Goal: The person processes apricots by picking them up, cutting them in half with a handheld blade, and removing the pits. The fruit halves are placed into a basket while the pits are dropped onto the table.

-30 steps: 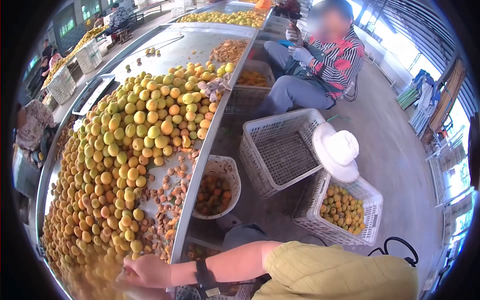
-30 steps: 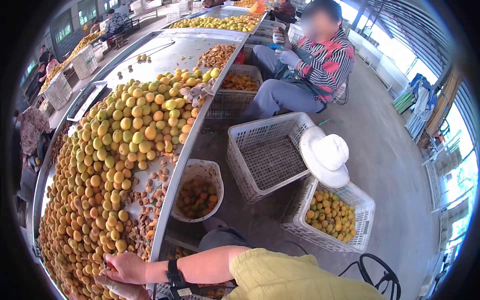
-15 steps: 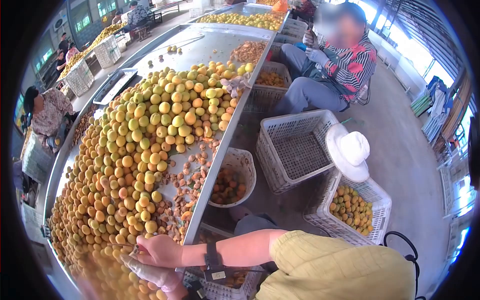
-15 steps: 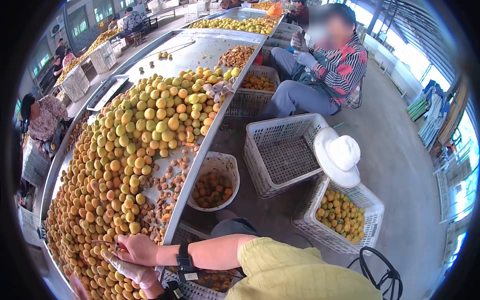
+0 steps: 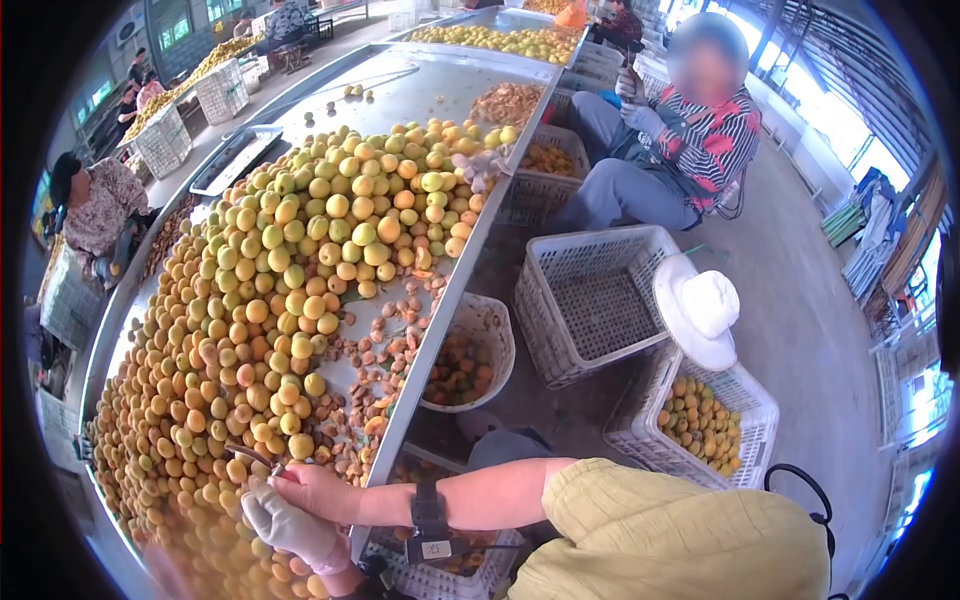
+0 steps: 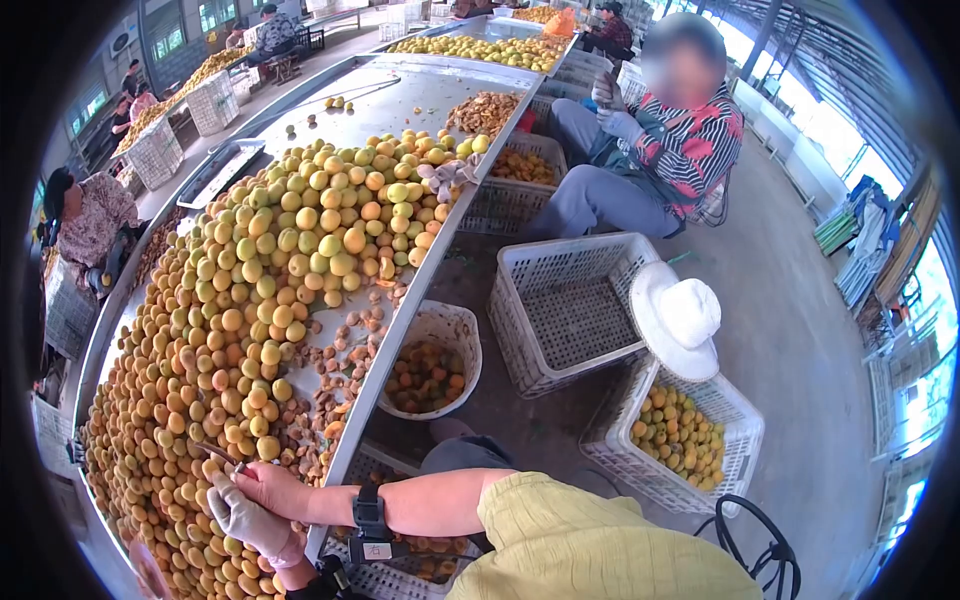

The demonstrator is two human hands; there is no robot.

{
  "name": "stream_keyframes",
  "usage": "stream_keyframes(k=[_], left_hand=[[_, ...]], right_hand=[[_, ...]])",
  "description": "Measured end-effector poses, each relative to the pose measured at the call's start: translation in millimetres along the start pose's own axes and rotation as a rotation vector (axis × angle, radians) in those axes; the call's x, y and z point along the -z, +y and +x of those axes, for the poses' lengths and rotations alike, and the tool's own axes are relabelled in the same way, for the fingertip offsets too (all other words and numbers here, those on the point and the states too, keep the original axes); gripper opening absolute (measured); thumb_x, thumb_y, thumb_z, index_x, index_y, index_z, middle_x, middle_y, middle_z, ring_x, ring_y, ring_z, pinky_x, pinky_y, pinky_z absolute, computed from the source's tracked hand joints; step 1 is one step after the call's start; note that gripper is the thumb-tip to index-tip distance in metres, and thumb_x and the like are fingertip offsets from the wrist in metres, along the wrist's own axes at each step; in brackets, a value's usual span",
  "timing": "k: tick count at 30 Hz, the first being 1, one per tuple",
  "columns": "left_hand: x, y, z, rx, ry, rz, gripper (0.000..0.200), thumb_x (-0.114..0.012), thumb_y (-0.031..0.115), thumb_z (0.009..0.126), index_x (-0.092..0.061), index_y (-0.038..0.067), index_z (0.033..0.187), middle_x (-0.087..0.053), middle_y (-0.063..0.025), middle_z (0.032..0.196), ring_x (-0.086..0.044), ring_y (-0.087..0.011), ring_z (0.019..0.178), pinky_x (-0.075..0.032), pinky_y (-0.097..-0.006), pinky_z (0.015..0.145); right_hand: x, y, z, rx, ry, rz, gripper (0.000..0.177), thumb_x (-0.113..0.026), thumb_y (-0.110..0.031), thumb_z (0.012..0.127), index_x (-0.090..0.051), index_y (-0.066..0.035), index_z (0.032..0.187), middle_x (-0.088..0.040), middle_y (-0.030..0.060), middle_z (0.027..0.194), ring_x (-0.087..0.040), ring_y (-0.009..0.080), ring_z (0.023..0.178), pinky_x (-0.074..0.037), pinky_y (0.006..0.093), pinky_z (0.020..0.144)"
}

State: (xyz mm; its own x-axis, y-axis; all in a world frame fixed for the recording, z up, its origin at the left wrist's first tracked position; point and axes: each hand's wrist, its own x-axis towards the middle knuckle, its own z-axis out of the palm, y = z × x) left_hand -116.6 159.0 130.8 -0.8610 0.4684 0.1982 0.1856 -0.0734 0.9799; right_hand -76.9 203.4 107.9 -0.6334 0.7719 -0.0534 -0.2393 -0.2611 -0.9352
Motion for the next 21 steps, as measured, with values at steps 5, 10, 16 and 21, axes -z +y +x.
stream_keyframes(k=[5, 10, 16, 21], left_hand=[[-23.2, 62.8, -18.7, 0.334, 0.051, -0.284, 0.038, -0.045, 0.040, 0.096, -0.051, 0.004, 0.104, -0.053, -0.0038, 0.092, -0.053, -0.0128, 0.082, -0.046, -0.0276, 0.074], [22.3, -54.1, 6.5, 0.262, 0.127, -0.015, 0.049, -0.040, 0.048, 0.095, -0.048, 0.005, 0.117, -0.054, -0.0055, 0.106, -0.054, -0.0162, 0.095, -0.044, -0.0303, 0.086], [2.4, 24.2, -6.6, 0.237, 0.042, -0.152, 0.032, -0.039, 0.025, 0.098, -0.047, 0.002, 0.118, -0.054, -0.0097, 0.108, -0.055, -0.0175, 0.095, -0.045, -0.0263, 0.083], [-2.4, 11.7, -1.8, 0.015, 0.028, -0.125, 0.021, -0.043, 0.017, 0.098, -0.051, -0.001, 0.091, -0.055, -0.0044, 0.082, -0.053, -0.0126, 0.073, -0.046, -0.0256, 0.066]], right_hand=[[6.7, -30.8, -9.9, 0.277, 0.073, -0.451, 0.037, -0.057, -0.039, 0.087, -0.048, -0.004, 0.084, -0.058, 0.0166, 0.065, -0.060, 0.0342, 0.062, -0.047, 0.0391, 0.057], [10.2, -37.2, -13.5, 0.394, -0.024, -0.738, 0.032, -0.060, -0.033, 0.084, -0.047, -0.005, 0.091, -0.061, 0.0140, 0.062, -0.061, 0.0352, 0.059, -0.049, 0.0423, 0.054], [-2.8, -28.8, -13.9, 0.218, -0.005, -0.387, 0.031, -0.057, -0.033, 0.089, -0.047, -0.004, 0.086, -0.058, 0.0130, 0.068, -0.060, 0.0275, 0.063, -0.046, 0.0361, 0.058], [-7.5, -2.7, -0.5, 0.017, -0.031, -0.036, 0.034, -0.055, -0.037, 0.091, -0.051, -0.003, 0.086, -0.058, 0.0032, 0.074, -0.053, 0.0105, 0.070, -0.044, 0.0277, 0.064]])
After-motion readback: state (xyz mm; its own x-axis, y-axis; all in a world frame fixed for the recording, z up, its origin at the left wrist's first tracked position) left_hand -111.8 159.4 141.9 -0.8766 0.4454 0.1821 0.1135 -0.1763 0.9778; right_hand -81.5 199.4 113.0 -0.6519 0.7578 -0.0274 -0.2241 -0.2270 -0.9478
